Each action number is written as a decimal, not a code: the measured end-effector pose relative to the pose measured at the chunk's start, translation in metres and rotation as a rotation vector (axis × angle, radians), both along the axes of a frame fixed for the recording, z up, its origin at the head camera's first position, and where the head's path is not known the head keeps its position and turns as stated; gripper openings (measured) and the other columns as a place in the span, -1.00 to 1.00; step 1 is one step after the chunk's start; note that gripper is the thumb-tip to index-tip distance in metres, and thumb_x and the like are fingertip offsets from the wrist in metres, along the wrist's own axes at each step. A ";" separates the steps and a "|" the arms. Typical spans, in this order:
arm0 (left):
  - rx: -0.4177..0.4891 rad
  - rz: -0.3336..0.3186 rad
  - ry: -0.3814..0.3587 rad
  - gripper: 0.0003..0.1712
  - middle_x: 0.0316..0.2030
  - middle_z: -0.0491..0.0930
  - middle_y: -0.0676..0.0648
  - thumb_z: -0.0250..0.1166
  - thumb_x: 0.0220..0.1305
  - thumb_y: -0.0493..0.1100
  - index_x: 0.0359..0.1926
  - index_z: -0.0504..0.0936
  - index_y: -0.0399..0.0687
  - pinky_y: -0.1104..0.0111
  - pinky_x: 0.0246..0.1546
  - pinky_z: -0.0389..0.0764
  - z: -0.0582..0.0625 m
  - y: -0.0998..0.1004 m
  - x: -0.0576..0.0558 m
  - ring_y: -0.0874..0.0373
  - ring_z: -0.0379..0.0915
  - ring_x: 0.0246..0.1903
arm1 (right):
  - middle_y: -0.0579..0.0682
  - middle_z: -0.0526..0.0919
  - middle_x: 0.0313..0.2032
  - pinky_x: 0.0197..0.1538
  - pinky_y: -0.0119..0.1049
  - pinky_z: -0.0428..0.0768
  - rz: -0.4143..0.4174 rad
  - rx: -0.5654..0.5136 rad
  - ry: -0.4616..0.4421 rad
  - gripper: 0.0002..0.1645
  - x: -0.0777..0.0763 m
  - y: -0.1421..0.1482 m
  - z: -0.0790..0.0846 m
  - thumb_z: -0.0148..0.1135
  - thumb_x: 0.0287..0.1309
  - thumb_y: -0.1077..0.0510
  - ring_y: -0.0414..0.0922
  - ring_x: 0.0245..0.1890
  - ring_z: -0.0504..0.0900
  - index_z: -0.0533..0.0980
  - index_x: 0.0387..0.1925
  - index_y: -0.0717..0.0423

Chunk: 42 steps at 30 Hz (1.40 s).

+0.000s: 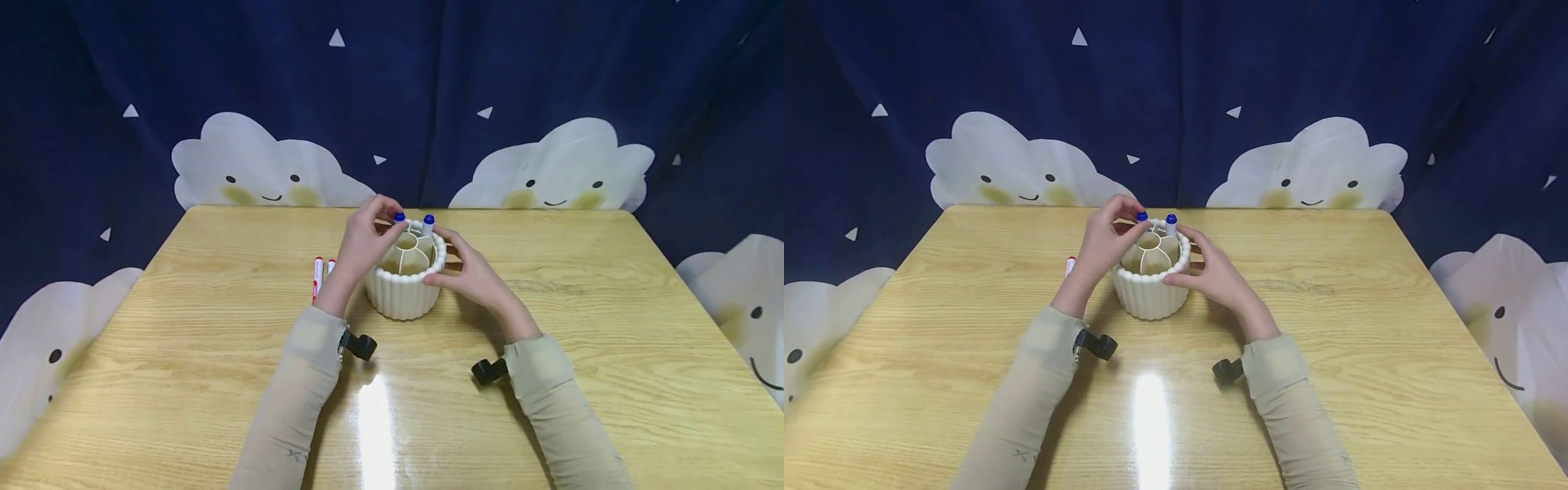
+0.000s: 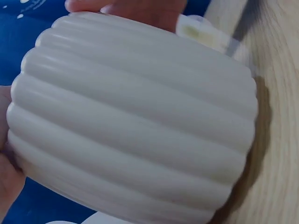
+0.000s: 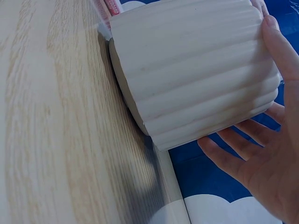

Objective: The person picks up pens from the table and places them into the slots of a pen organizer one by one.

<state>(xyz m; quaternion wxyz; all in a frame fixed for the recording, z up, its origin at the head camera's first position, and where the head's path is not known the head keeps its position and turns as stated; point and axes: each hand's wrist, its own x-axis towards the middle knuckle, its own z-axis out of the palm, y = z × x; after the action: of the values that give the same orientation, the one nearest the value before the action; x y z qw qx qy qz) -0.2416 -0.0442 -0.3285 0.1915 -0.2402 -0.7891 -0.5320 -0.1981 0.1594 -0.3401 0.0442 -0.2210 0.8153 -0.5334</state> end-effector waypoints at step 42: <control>-0.472 0.307 -0.429 -0.59 -0.15 0.47 -0.30 0.17 0.14 -0.25 0.03 0.41 -0.28 0.13 -0.19 0.49 -0.032 -0.111 0.003 -0.13 0.44 -0.19 | 0.05 0.20 0.28 0.17 -0.03 0.38 -0.008 -0.010 -0.013 -0.01 0.001 -0.001 0.001 0.40 -0.12 0.18 0.05 0.21 0.29 0.09 0.33 0.03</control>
<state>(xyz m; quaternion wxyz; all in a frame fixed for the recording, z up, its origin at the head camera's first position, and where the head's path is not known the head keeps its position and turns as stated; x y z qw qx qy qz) -0.2382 -0.1547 -0.3607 0.0382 -0.0393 -0.9395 -0.3382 -0.1971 0.1584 -0.3390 0.0459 -0.2145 0.8131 -0.5392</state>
